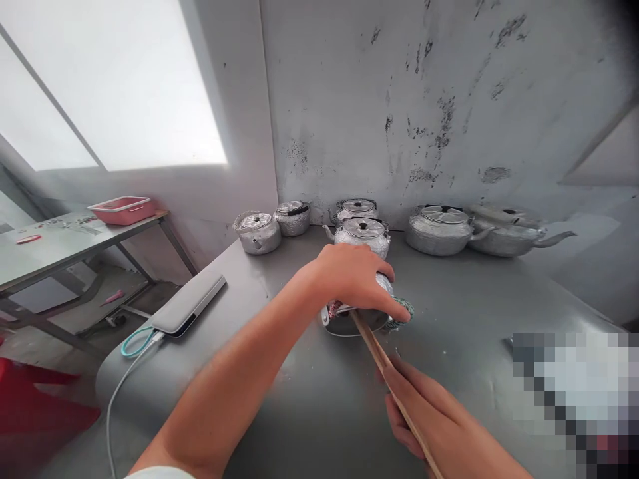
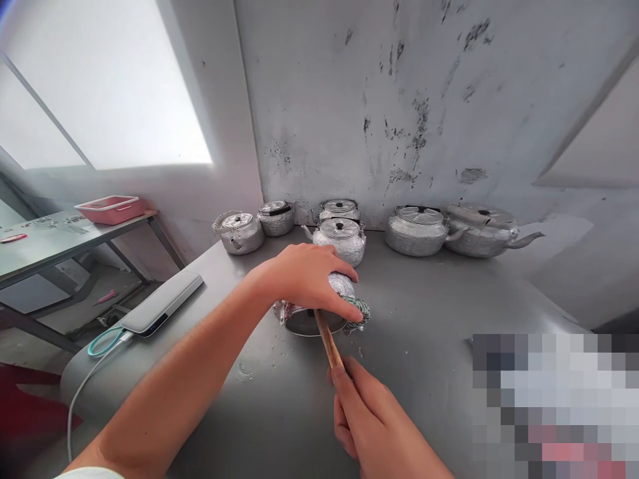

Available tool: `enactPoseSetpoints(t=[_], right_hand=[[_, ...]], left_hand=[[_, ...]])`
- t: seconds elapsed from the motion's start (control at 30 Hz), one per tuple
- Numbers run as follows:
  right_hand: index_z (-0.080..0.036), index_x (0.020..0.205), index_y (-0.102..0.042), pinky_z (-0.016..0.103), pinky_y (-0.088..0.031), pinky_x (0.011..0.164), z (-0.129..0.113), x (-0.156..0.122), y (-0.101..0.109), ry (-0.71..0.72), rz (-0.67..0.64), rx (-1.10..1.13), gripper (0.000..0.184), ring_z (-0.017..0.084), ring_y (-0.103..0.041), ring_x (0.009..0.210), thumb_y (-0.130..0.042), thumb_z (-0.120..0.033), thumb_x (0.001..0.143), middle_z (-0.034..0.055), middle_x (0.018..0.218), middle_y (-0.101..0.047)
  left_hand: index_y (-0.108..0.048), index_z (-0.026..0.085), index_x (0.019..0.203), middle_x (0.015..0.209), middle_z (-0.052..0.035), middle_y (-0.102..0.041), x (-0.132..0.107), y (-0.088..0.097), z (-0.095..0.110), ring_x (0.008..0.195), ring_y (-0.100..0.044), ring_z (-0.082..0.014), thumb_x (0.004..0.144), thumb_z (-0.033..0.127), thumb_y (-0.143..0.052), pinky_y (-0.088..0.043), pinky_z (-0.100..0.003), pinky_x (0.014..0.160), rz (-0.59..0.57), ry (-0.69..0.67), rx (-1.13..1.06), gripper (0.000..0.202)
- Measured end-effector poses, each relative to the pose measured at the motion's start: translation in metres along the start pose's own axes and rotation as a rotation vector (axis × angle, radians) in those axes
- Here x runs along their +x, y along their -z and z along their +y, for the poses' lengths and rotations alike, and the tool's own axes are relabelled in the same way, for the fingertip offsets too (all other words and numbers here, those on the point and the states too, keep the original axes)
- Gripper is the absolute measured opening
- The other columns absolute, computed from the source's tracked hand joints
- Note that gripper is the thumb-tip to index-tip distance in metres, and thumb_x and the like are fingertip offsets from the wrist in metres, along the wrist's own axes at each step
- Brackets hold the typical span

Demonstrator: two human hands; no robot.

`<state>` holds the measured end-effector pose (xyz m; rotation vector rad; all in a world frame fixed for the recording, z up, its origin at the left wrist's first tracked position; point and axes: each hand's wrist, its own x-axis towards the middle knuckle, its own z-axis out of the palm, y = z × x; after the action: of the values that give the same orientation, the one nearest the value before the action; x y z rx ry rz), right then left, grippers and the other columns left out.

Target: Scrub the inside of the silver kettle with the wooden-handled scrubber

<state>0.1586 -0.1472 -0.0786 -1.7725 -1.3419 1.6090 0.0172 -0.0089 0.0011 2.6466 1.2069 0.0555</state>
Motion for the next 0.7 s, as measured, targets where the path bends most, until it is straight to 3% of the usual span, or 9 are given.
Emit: enactPoseSetpoints(t=[0.2,0.3,0.7], right_hand=[[-0.025,0.079,-0.040,0.018,-0.031,0.040,0.0044,0.0045,0.0008,-0.007,-0.077,-0.036,0.045,0.012,-0.030,0.057,-0.027,-0.064,0.097,-0.0059,0.067,-0.033],[-0.025,0.081,-0.042,0.017,-0.032,0.040,0.0044,0.0052,0.0027,0.007,-0.064,-0.021,0.049,0.012,-0.029,0.058,-0.027,-0.069,0.095,-0.0059,0.068,-0.032],[-0.023,0.081,-0.047,0.017,-0.037,0.041,0.0018,0.0097,0.0048,0.042,-0.036,-0.051,0.047,0.011,-0.030,0.056,-0.027,-0.062,0.098,-0.0066,0.066,-0.032]], left_hand=[[-0.064,0.040,0.126,0.123,-0.0006,-0.064,0.0008,-0.0013,-0.0016,0.105,-0.063,-0.0296,0.068,0.079,-0.055,-0.048,-0.037,0.085,0.001,0.007,0.004,0.070],[-0.064,0.041,0.126,0.122,-0.0008,-0.064,0.0012,-0.0016,-0.0033,0.105,-0.063,-0.0297,0.067,0.082,-0.053,-0.048,-0.037,0.085,-0.001,-0.005,-0.005,0.073],[-0.065,0.040,0.124,0.121,-0.0008,-0.064,-0.0003,0.0014,-0.0013,0.099,-0.064,-0.0282,0.064,0.087,-0.052,-0.048,-0.037,0.084,-0.005,0.014,-0.019,0.077]])
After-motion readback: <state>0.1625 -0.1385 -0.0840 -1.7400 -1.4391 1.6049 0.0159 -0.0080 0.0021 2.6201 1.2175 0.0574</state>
